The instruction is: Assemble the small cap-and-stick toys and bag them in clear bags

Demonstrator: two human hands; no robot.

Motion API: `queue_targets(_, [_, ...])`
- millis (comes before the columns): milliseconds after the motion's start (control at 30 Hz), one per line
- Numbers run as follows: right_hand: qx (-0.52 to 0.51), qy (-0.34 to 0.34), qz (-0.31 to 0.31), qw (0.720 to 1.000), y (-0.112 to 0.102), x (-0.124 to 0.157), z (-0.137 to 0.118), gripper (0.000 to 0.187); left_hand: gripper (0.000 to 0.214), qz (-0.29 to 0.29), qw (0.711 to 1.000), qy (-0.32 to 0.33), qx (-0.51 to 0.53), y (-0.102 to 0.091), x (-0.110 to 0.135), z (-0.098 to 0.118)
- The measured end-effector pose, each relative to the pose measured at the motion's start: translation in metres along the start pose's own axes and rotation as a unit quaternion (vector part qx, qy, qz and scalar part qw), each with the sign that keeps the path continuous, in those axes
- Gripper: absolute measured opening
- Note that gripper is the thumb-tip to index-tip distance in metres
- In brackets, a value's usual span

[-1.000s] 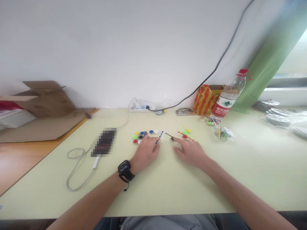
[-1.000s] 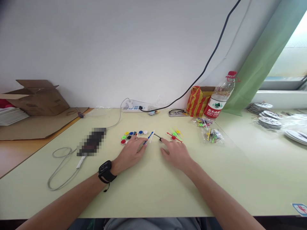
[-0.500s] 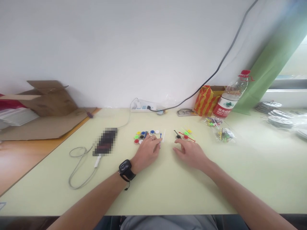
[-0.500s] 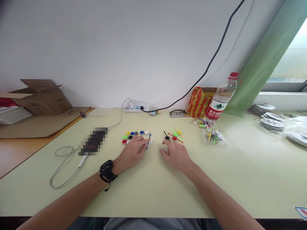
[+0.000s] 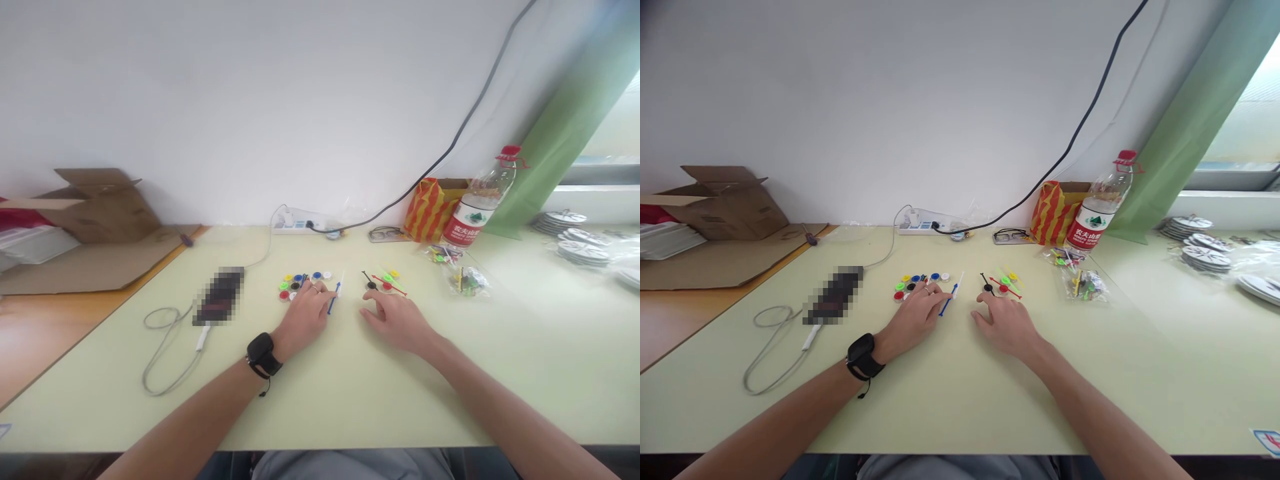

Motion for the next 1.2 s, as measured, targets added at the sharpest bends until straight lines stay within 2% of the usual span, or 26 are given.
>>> queue_targets(233, [-0.002, -0.005, -0.008, 1.0, 0.0, 0.001, -0.003, 0.027, 0.022, -0.001, 1.0, 0.01, 0.008, 0.002, 0.001, 0.0])
queue_targets(467, [-0.001, -0.009, -0.012, 1.0, 0.0, 0.001, -0.005, 0.027, 0.019, 0.018, 0.998, 0.035, 0.055, -0.007, 0.001, 0.009])
queue_targets(567, [-0.005, -0.01, -0.013, 1.0, 0.0, 0.002, -0.005, 0.027, 0.017, 0.039, 0.997, 0.006, 0.067, -0.013, -0.001, 0.009])
queue_targets(767, [-0.006, -0.007, -0.025, 1.0, 0.001, 0.003, -0.005, 0.027, 0.01, 0.071, 0.993, -0.079, 0.047, -0.013, -0.002, -0.006])
queue_targets(967, [-0.005, -0.014, -0.027, 1.0, 0.001, 0.003, -0.006, 0.026, 0.011, 0.094, 0.992, -0.09, 0.004, -0.011, 0.0, -0.011])
queue_targets(1200, [-0.001, -0.018, -0.035, 0.999, 0.001, 0.004, -0.007, 0.027, 0.012, 0.116, 0.99, -0.085, -0.013, -0.014, 0.001, -0.005])
Point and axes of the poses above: each hand's wrist, its own x-axis away from the middle knuckle, its own y-axis out of the palm, z = x × y, the point moved 6 cm from there along -x, towards the middle knuckle, and after that the axes turned 12 degrees about -x, right-handed, at the moved point
